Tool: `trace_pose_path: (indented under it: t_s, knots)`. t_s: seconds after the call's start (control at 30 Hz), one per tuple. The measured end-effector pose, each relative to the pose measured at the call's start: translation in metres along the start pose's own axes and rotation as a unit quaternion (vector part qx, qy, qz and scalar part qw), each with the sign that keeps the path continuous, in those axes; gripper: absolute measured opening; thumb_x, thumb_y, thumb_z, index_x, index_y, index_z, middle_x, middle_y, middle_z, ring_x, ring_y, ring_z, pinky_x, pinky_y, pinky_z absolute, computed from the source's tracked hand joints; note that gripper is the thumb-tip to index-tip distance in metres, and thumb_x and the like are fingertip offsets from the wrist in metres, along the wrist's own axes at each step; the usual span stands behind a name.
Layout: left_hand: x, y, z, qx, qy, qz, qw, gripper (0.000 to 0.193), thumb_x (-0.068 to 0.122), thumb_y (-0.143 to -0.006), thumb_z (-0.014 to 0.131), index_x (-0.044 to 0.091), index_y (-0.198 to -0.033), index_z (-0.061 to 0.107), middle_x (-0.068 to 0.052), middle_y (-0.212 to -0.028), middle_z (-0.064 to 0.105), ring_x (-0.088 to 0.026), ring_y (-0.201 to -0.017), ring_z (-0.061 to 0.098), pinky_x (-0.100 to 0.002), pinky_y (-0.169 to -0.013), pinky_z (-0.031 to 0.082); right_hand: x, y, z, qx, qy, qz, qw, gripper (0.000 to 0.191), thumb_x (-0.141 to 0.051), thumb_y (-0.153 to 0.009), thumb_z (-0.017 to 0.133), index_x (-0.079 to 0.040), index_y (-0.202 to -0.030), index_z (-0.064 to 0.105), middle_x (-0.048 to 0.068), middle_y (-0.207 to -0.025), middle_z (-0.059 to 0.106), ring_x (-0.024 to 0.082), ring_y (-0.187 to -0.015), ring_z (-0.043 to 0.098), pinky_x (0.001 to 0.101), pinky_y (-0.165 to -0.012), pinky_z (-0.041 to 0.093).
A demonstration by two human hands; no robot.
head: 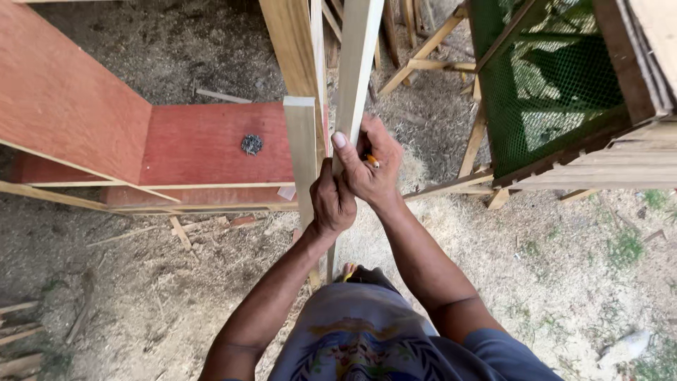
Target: The person uses a tape measure and pencil to measure and mark a wooden frame, then fits thin wood strips against the frame and marks their lengths. They carry the strips to a workbench, saw one strip, and use an electric planer to plane a strip on the bench.
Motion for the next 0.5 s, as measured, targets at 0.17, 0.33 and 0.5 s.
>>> trace_pose_path:
  t_s: [0.17, 0.33, 0.5]
  knots:
    - [-0.004, 0.003, 0.026, -0.004, 0.038, -0.02, 0.999, 0.029, 0.021, -0.107, 0.042, -0.005, -0.116, 0.052, -0.022, -0.09, 0.06, -0.041, -0.078, 0.064, -0.048, -0.065, 0.049, 0.004, -0.004, -0.014, -0.013, 0.001, -0.007, 1.0, 0.024, -0.017, -0.103, 0.075, -0.005, -0.121, 0.068, -0.001, -0.087, 0.061, 0.006, -0.07, 0.05, 0.0233, -0.063, 0.042]
    - [-0.011, -0.003, 0.054, 0.039, 0.004, -0.007, 0.999, 0.029, 0.022, -0.108, 0.044, -0.004, -0.117, 0.051, -0.023, -0.09, 0.059, -0.043, -0.08, 0.063, -0.048, -0.065, 0.048, 0.028, -0.02, -0.031, -0.033, -0.01, -0.005, 0.999, 0.026, -0.018, -0.102, 0.077, -0.003, -0.122, 0.069, 0.0, -0.085, 0.057, 0.007, -0.071, 0.047, 0.0242, -0.065, 0.042]
    - [-0.018, -0.023, 0.098, 0.091, -0.022, -0.023, 0.995, 0.035, 0.027, -0.108, 0.045, -0.005, -0.121, 0.051, -0.023, -0.088, 0.062, -0.041, -0.076, 0.065, -0.047, -0.061, 0.048, 0.054, -0.05, -0.057, -0.072, -0.029, -0.02, 0.997, 0.031, -0.019, -0.103, 0.075, -0.003, -0.128, 0.069, 0.0, -0.086, 0.058, 0.008, -0.073, 0.048, 0.0253, -0.067, 0.043]
Point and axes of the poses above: each hand's wrist, its own y-axis away from the middle knuckle, its own z-axis out of the palm, x = y × z, the point moved 10 cm from there along -y, towards the middle knuckle
